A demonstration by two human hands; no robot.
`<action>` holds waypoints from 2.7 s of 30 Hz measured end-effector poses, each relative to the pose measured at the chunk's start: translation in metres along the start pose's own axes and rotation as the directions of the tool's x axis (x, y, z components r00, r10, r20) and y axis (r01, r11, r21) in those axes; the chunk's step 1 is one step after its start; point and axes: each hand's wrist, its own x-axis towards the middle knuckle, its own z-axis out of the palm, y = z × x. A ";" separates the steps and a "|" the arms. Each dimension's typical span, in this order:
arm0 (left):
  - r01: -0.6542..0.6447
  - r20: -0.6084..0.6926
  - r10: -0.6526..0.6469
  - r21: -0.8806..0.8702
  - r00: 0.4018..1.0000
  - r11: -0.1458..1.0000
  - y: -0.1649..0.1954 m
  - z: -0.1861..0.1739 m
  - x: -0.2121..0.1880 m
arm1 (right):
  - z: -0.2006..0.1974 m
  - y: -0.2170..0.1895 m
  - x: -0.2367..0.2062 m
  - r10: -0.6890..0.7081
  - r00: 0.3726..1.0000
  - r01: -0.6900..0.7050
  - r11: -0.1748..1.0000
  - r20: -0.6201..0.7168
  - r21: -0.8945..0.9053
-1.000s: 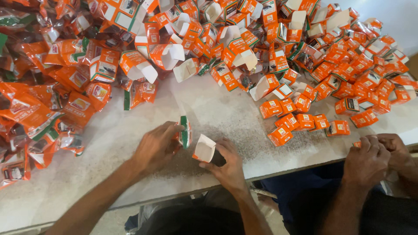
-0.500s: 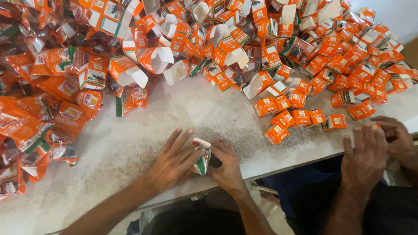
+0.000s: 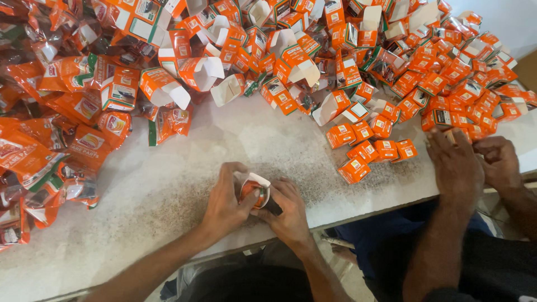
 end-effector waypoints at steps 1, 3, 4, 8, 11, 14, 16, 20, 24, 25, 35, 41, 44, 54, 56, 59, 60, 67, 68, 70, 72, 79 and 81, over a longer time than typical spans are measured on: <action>0.072 0.060 -0.071 -0.030 0.996 0.997 -0.004 -0.001 0.003 | 0.000 -0.001 -0.003 0.031 1.000 -0.031 0.999 -0.001 0.007; 0.134 0.127 -0.134 0.006 0.983 0.991 -0.011 -0.002 0.007 | 0.005 -0.002 -0.008 0.081 0.997 -0.081 0.996 -0.001 0.023; 0.120 0.138 -0.128 0.067 0.982 0.991 -0.015 -0.003 0.009 | 0.009 -0.002 -0.010 0.129 0.991 -0.127 0.990 -0.038 0.064; 0.182 0.143 -0.185 0.032 0.972 0.983 -0.023 0.003 0.012 | 0.015 0.002 -0.017 0.122 0.984 -0.105 0.985 -0.130 0.135; 0.082 0.076 -0.076 -0.074 0.994 0.994 -0.025 0.009 0.010 | 0.011 0.003 -0.021 -0.029 0.988 0.033 0.999 -0.150 0.024; 0.030 0.034 -0.030 0.003 0.999 1.000 -0.020 0.010 0.009 | 0.007 -0.002 -0.021 -0.185 0.971 0.167 0.978 -0.148 -0.128; 0.085 0.094 -0.084 -0.003 0.992 0.996 -0.013 0.005 0.009 | 0.009 -0.010 -0.020 -0.253 0.960 0.219 0.945 -0.119 -0.244; 0.375 0.365 -0.312 -0.115 0.877 0.920 0.004 -0.016 0.014 | 0.005 -0.017 -0.016 -0.219 0.975 0.199 0.927 -0.029 -0.318; 0.433 0.573 -0.076 -0.519 0.816 0.737 0.004 -0.038 0.022 | 0.003 -0.014 -0.012 -0.172 0.985 0.168 0.937 0.015 -0.307; 0.496 0.573 -0.151 -0.513 0.806 0.701 0.001 -0.036 0.024 | 0.003 -0.013 -0.012 -0.170 0.985 0.167 0.939 0.018 -0.299; -0.441 0.079 0.434 0.109 0.897 0.891 -0.014 -0.009 0.008 | 0.006 -0.010 -0.012 -0.136 0.990 0.127 0.980 -0.049 -0.154; -0.588 0.315 0.550 0.033 0.774 0.808 -0.009 -0.023 0.003 | 0.004 -0.001 -0.015 -0.089 0.993 0.085 0.995 -0.080 -0.050; -0.644 0.367 0.568 0.122 0.737 0.756 -0.011 -0.027 0.005 | 0.008 0.004 -0.017 -0.038 0.995 0.036 0.999 -0.097 -0.024; -0.560 0.329 0.516 0.049 0.791 0.827 -0.016 -0.027 0.001 | 0.013 0.007 -0.021 -0.024 0.994 0.024 1.000 -0.105 -0.003; -0.617 0.407 0.519 0.153 0.751 0.772 -0.014 -0.030 0.000 | 0.012 0.005 -0.021 -0.002 0.996 -0.001 1.000 -0.087 -0.029; -0.730 0.429 0.606 0.229 0.669 0.644 -0.009 -0.037 -0.004 | 0.010 0.000 -0.019 -0.015 0.999 0.014 0.999 -0.050 -0.032; -0.725 0.431 0.604 0.207 0.670 0.657 -0.007 -0.040 -0.004 | 0.009 -0.003 -0.018 -0.029 0.999 0.028 0.999 -0.037 -0.028; -0.461 -0.051 0.654 0.667 0.755 0.585 -0.015 -0.119 0.057 | -0.016 -0.005 0.006 0.065 0.968 -0.171 0.876 -0.241 -0.450; -0.288 -0.163 0.606 0.764 0.779 0.577 -0.021 -0.137 0.071 | -0.020 -0.004 0.009 0.030 0.957 -0.176 0.850 -0.288 -0.496; -0.085 -0.242 0.588 0.877 0.772 0.473 -0.034 -0.166 0.103 | -0.020 -0.005 0.010 -0.021 0.951 -0.148 0.843 -0.307 -0.517; -0.143 -0.138 0.598 0.906 0.790 0.397 -0.044 -0.188 0.131 | -0.012 -0.010 0.007 -0.047 0.963 -0.086 0.881 -0.267 -0.465; -0.280 -0.231 0.571 0.691 0.788 0.666 -0.018 -0.120 0.075 | 0.027 -0.026 0.007 -0.028 0.994 0.013 0.990 -0.109 -0.141; -0.356 -0.040 0.472 0.602 0.881 0.715 0.000 -0.069 0.032 | 0.033 -0.027 0.011 -0.044 0.996 0.046 0.999 -0.072 0.025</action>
